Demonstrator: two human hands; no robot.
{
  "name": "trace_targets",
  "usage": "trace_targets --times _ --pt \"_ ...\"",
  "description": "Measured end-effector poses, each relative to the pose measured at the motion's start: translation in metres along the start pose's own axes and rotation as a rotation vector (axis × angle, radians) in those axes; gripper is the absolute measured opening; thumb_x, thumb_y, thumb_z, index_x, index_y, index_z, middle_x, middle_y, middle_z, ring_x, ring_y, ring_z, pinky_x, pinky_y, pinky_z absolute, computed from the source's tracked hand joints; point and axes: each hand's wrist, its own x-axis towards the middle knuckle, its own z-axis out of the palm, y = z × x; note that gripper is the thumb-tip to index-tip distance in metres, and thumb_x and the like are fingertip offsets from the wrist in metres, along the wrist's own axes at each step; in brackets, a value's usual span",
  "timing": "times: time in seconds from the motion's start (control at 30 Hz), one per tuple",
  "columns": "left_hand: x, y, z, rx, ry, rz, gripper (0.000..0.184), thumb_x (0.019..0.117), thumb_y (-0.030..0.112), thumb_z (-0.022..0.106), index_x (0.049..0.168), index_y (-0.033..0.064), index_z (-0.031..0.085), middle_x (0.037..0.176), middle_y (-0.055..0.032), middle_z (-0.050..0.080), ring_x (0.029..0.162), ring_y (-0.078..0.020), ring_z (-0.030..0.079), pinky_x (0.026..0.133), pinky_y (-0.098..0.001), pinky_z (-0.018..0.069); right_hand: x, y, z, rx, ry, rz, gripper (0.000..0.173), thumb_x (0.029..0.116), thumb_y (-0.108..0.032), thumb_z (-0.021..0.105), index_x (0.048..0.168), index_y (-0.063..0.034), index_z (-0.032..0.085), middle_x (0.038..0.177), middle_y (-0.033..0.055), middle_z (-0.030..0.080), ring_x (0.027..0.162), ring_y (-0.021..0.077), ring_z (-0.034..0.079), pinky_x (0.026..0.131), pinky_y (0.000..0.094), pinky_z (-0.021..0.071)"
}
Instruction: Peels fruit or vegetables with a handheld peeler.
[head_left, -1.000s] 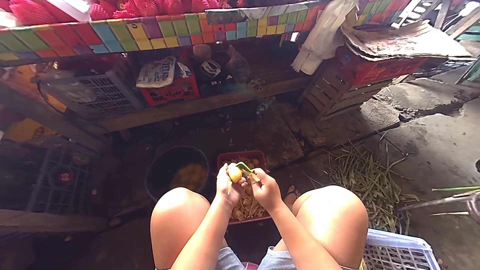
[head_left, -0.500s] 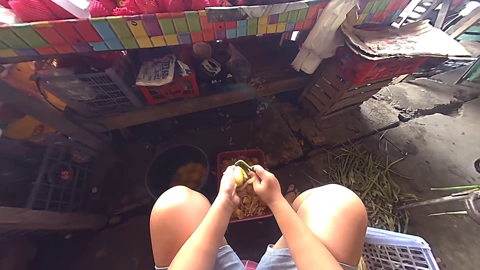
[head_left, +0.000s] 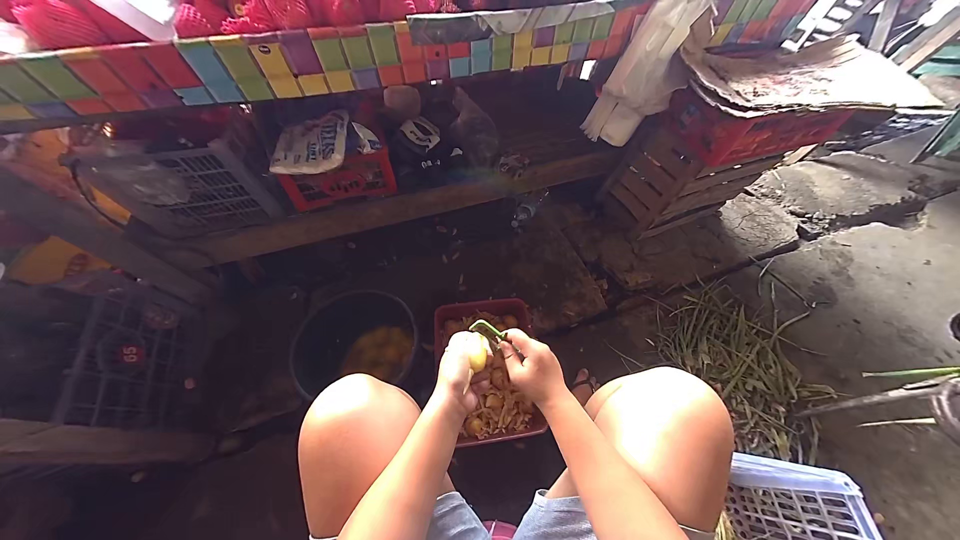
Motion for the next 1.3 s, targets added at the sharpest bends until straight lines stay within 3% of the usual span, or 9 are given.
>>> trace_targets --times 0.2,0.4,0.57,0.67,0.83,0.97,1.03,1.17,1.3 --pt "-0.001 0.006 -0.002 -0.133 -0.016 0.026 0.042 0.1130 0.036 0.024 0.100 0.0067 0.051 0.068 -0.0055 0.059 0.040 -0.0072 0.043 0.037 -0.0188 0.0368 0.007 0.004 -0.002 0.038 -0.004 0.174 0.031 0.1061 -0.023 0.047 0.116 -0.0025 0.069 0.096 0.0141 0.072 0.091 0.0278 0.070 0.082 0.0499 0.0539" --pt "0.006 0.011 -0.004 -0.328 -0.095 -0.036 0.059 0.1093 0.052 0.018 0.089 0.0081 0.051 0.058 -0.0033 0.052 0.039 -0.0092 0.046 0.035 -0.0206 0.0391 -0.013 -0.012 0.005 0.118 0.069 -0.041 0.027 0.1027 -0.018 0.051 0.109 -0.0005 0.071 0.087 0.0139 0.072 0.082 0.0266 0.071 0.074 0.0487 0.0562" --pt "-0.001 0.009 0.000 -0.266 -0.027 -0.088 0.053 0.1090 0.043 0.027 0.076 0.0103 0.052 0.051 -0.0022 0.051 0.035 -0.0082 0.044 0.034 -0.0196 0.0352 -0.021 -0.017 0.016 0.012 0.151 -0.243 0.024 0.0990 -0.012 0.056 0.107 0.0012 0.075 0.089 0.0149 0.075 0.080 0.0290 0.075 0.069 0.0477 0.0601" --pt "-0.001 0.013 -0.002 -0.275 -0.019 -0.076 0.040 0.1087 0.037 0.031 0.086 0.0097 0.051 0.061 -0.0069 0.060 0.039 -0.0105 0.051 0.034 -0.0205 0.0380 -0.021 -0.012 0.011 -0.044 0.174 -0.261 0.022 0.0977 -0.012 0.055 0.101 -0.0009 0.074 0.083 0.0134 0.073 0.075 0.0280 0.073 0.064 0.0466 0.0588" --pt "-0.001 0.009 0.001 -0.136 0.014 -0.005 0.042 0.1096 0.034 0.031 0.082 0.0103 0.052 0.054 -0.0025 0.052 0.036 -0.0074 0.043 0.034 -0.0186 0.0328 -0.017 -0.010 0.007 -0.024 0.141 -0.146 0.024 0.0986 -0.012 0.053 0.104 -0.0004 0.073 0.084 0.0149 0.072 0.078 0.0303 0.073 0.067 0.0497 0.0576" --pt "-0.012 -0.011 0.008 0.064 -0.092 0.055 0.037 0.1116 0.031 0.030 0.091 0.0105 0.053 0.059 -0.0008 0.052 0.039 -0.0050 0.037 0.036 -0.0177 0.0300 0.007 -0.002 -0.006 0.005 -0.078 0.218 0.032 0.1045 -0.020 0.046 0.119 -0.0033 0.069 0.104 0.0166 0.073 0.101 0.0319 0.070 0.088 0.0547 0.0530" --pt "-0.010 -0.008 0.008 0.021 -0.073 0.058 0.040 0.1119 0.032 0.027 0.095 0.0081 0.054 0.065 -0.0035 0.058 0.041 -0.0062 0.041 0.038 -0.0190 0.0341 0.011 0.003 -0.005 0.050 -0.042 0.266 0.029 0.1052 -0.020 0.046 0.116 -0.0040 0.068 0.097 0.0130 0.071 0.092 0.0263 0.069 0.084 0.0494 0.0534" --pt "-0.001 0.009 0.000 -0.184 -0.061 0.003 0.046 0.1128 0.039 0.024 0.110 0.0050 0.055 0.080 -0.0093 0.062 0.049 -0.0126 0.055 0.043 -0.0241 0.0491 0.001 0.000 -0.001 0.108 0.105 0.132 0.027 0.1024 -0.016 0.048 0.111 -0.0020 0.070 0.091 0.0113 0.071 0.084 0.0218 0.069 0.077 0.0446 0.0552" --pt "0.003 0.012 -0.001 -0.270 -0.072 -0.026 0.061 0.1097 0.055 0.015 0.095 0.0082 0.052 0.061 -0.0037 0.052 0.042 -0.0106 0.049 0.038 -0.0220 0.0427 -0.013 -0.013 0.007 0.074 0.125 -0.084 0.023 0.0975 -0.009 0.053 0.108 -0.0002 0.072 0.088 0.0151 0.073 0.082 0.0291 0.072 0.072 0.0504 0.0577"
